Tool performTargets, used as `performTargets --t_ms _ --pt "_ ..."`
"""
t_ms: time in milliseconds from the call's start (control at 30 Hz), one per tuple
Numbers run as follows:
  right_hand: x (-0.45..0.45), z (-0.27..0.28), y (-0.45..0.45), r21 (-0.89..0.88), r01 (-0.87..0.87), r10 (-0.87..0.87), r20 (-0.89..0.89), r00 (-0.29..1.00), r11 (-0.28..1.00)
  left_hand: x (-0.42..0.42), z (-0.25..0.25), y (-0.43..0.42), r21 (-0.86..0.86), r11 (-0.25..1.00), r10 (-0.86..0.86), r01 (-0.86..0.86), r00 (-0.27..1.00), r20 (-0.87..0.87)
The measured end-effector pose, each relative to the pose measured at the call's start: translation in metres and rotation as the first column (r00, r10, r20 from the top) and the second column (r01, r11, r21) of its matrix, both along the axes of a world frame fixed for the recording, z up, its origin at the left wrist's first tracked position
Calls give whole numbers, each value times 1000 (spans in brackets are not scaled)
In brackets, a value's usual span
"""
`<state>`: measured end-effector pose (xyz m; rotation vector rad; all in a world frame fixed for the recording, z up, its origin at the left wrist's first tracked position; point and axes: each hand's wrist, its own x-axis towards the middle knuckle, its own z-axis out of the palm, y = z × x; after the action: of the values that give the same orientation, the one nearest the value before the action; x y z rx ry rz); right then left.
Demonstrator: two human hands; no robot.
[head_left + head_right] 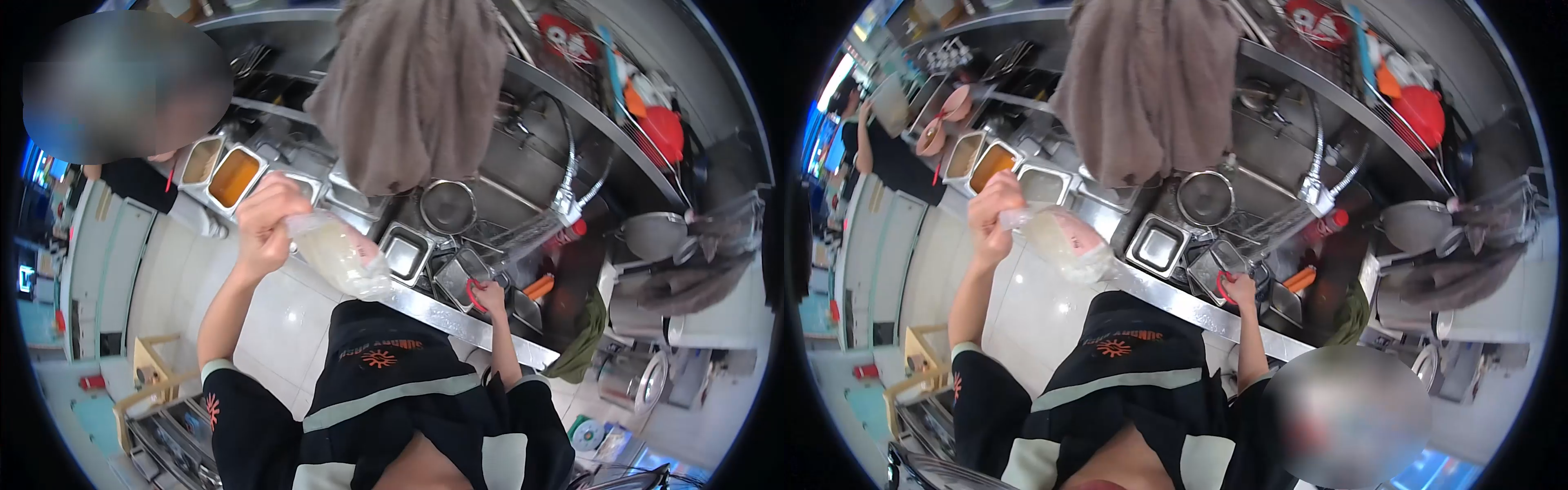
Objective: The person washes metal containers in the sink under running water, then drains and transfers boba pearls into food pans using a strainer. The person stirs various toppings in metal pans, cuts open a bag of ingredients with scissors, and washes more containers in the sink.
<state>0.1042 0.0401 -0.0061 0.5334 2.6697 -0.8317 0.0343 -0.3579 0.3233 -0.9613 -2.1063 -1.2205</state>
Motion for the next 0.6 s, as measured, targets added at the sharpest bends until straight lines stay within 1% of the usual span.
performTargets --t_ms 33,67,133,200,233,267,300,333,367,400,433,467,500,533,567,600 --pt "2 6 12 -39 -17 20 78 997 999 0 -1 1 -5 1000 11 -11 1000 17" --pt "8 13 19 -13 -80 81 55 995 997 1 -2 3 -4 1000 21 -21 999 31" --pt "9 34 36 75 -179 180 -4 984 981 1 -3 2 0 998 62 -62 998 -16" --pt "7 83 62 50 -338 338 -272 901 940 -1 -7 0 -3 993 114 -115 993 -38" --pt "0 129 73 140 -386 405 -464 788 912 -8 -8 -2 -6 998 55 -55 998 -5" --pt "-2 184 84 253 -423 483 -608 630 870 -8 -5 5 34 994 98 -99 995 34" --pt "-4 234 100 404 -350 534 -613 582 845 -11 -8 6 54 992 108 -112 991 78" --pt "-6 284 115 538 -277 593 -601 536 796 -14 -9 8 76 992 95 -101 992 84" --pt "-2 335 121 722 -44 636 -577 513 690 -18 -9 10 92 991 92 -100 991 93" --pt "4 381 127 833 183 677 -535 506 522 -23 -7 18 126 988 75 -90 990 115" --pt "9 421 137 825 273 646 -560 519 495 -24 -5 25 154 984 72 -94 987 145" --pt "5 449 155 809 369 642 -588 492 458 -23 -4 28 175 978 79 -112 980 183" --pt "-3 468 187 794 433 715 -589 377 426 -25 -3 35 220 969 67 -109 979 192" --pt "-2 492 195 762 486 690 -623 370 427 -26 0 40 200 972 84 -124 977 194" --pt "-8 500 219 700 531 577 -706 411 478 -28 4 44 177 973 111 -148 972 206" --pt "-13 509 241 675 559 561 -727 396 482 -30 7 48 152 971 146 -183 963 226"
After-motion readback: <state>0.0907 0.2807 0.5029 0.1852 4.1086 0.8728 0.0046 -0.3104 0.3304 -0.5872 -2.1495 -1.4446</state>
